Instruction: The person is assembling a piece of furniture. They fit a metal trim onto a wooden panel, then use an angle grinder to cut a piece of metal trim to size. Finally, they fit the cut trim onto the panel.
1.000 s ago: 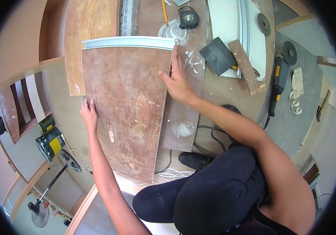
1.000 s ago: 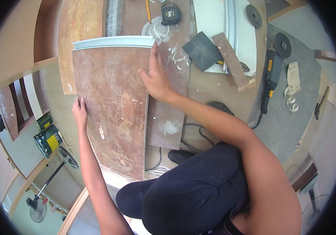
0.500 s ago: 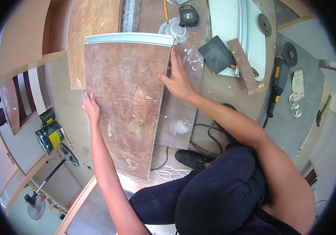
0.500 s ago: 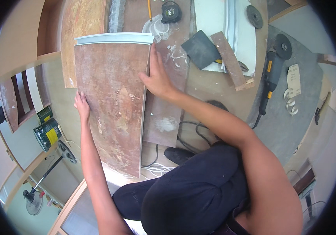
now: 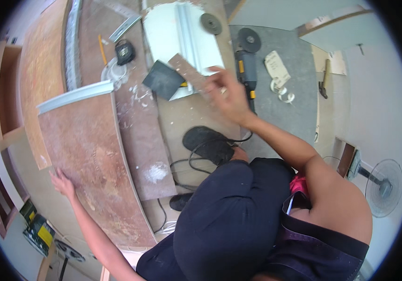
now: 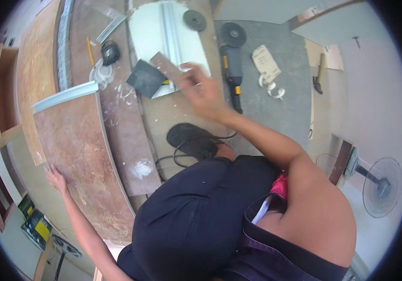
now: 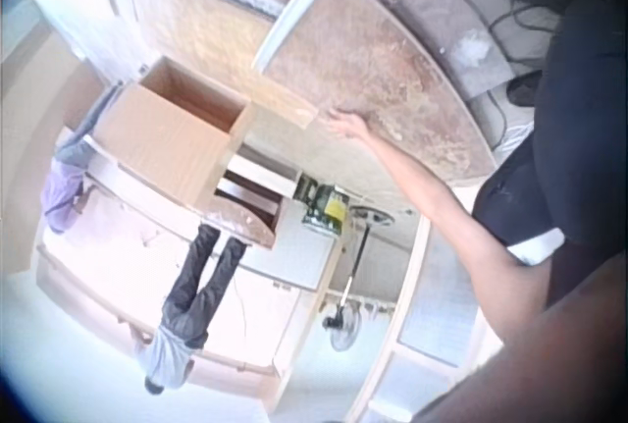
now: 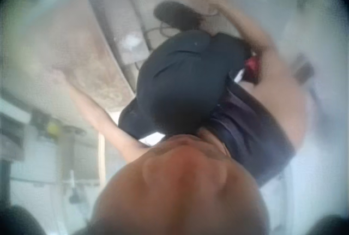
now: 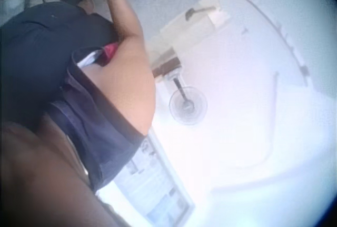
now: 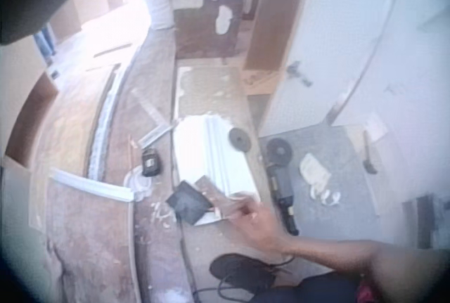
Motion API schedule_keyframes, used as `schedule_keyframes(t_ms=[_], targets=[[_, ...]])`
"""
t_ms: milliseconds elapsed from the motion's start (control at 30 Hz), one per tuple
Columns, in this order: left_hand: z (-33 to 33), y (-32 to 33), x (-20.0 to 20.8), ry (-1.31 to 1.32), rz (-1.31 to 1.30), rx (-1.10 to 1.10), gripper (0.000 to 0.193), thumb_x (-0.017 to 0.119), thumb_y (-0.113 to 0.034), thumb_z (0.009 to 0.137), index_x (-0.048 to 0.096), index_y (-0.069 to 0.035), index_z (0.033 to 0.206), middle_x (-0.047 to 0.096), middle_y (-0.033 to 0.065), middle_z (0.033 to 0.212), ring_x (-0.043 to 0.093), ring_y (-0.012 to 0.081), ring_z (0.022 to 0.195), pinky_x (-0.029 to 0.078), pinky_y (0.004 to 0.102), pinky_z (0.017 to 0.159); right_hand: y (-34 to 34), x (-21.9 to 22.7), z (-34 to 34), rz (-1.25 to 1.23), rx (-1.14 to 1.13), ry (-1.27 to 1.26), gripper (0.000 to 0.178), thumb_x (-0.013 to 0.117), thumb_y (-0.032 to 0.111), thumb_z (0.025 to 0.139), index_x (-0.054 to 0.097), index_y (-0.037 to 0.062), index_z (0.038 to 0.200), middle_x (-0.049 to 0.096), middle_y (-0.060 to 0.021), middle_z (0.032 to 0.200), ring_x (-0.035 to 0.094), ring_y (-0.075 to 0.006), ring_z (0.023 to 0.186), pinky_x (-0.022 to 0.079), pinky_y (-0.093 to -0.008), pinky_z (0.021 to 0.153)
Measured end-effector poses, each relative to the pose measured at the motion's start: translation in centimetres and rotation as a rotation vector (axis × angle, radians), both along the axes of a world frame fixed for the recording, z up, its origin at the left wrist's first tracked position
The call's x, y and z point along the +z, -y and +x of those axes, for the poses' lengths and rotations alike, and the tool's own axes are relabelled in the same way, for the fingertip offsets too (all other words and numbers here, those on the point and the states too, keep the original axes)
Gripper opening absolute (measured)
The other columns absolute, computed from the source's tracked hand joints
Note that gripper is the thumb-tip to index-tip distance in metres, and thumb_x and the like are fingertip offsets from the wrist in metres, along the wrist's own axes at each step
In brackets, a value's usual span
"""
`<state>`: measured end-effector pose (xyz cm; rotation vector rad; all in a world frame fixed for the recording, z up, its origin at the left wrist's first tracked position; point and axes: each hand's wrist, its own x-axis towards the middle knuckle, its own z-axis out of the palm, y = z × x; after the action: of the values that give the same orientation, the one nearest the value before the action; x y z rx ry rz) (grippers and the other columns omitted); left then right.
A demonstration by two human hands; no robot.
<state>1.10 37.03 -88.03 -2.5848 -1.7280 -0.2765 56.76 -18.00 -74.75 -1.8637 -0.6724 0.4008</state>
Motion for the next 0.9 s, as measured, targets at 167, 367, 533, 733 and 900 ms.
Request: schedule_keyframes(t_ms=[167, 367, 533, 733, 900], targets=[[0.3, 0.0, 4.0, 0.041, -0.009, -0.018, 0.064, 0.042, -0.056, 0.117, 0.052, -0.013, 0.163, 0.054, 0.021, 0.162, 0.047, 0.0427, 0.151, 0.029, 0.0598, 0.126, 18.4, -6.8, 14.0, -0.42, -0.641, 0.191, 0.035, 0.061, 0.013, 0.107, 0.059, 0.0022, 0.14, 0.076, -0.0172, 0.107, 0.075, -0.0295, 0.101, 0.058, -0.0407, 0.089], [-1.3, 4.7, 10.4, -0.017, 0.051, -0.057, 0.057, 0.045, -0.052, 0.118, 0.058, -0.013, 0.158, 0.058, 0.0164, 0.158, 0.048, 0.0369, 0.15, 0.028, 0.0571, 0.126, 20.6, -8.5, 17.6, -0.349, -0.507, 0.192, 0.067, 0.073, 0.027, 0.103, 0.048, -0.0018, 0.159, 0.072, -0.0274, 0.132, 0.072, -0.0379, 0.121, 0.054, -0.0444, 0.107], [1.5, 7.7, 14.0, 0.055, 0.063, -0.094, 0.054, 0.048, -0.048, 0.118, 0.061, -0.011, 0.155, 0.059, 0.0189, 0.154, 0.051, 0.0386, 0.146, 0.032, 0.052, 0.125, 6.8, -4.7, 15.6, -0.534, -0.49, 0.36, 0.125, 0.094, 0.042, 0.083, 0.019, -0.0138, 0.166, 0.046, -0.0397, 0.159, 0.055, -0.0482, 0.144, 0.043, -0.0467, 0.123], [4.3, 11.3, 19.3, 0.429, -0.075, -0.047, 0.046, 0.054, -0.034, 0.118, 0.058, -0.006, 0.153, 0.058, 0.0164, 0.152, 0.055, 0.0324, 0.141, 0.042, 0.0465, 0.12, 4.3, -6.2, 10.6, -0.688, -0.596, 0.062, 0.138, 0.1, 0.04, 0.074, 0.014, -0.0165, 0.166, 0.049, -0.0438, 0.156, 0.057, -0.0508, 0.143, 0.047, -0.0473, 0.12], [16.3, 20.7, 22.8, 0.625, -0.296, -0.257, 0.044, 0.055, -0.03, 0.117, 0.057, -0.006, 0.154, 0.06, 0.0152, 0.151, 0.059, 0.0274, 0.134, 0.047, 0.0417, 0.115, 9.4, -5.6, 12.2, -0.581, -0.586, 0.345, 0.127, 0.104, 0.041, 0.067, 0.037, -0.0154, 0.158, 0.069, -0.0341, 0.135, 0.071, -0.0473, 0.121, 0.055, -0.047, 0.108]])
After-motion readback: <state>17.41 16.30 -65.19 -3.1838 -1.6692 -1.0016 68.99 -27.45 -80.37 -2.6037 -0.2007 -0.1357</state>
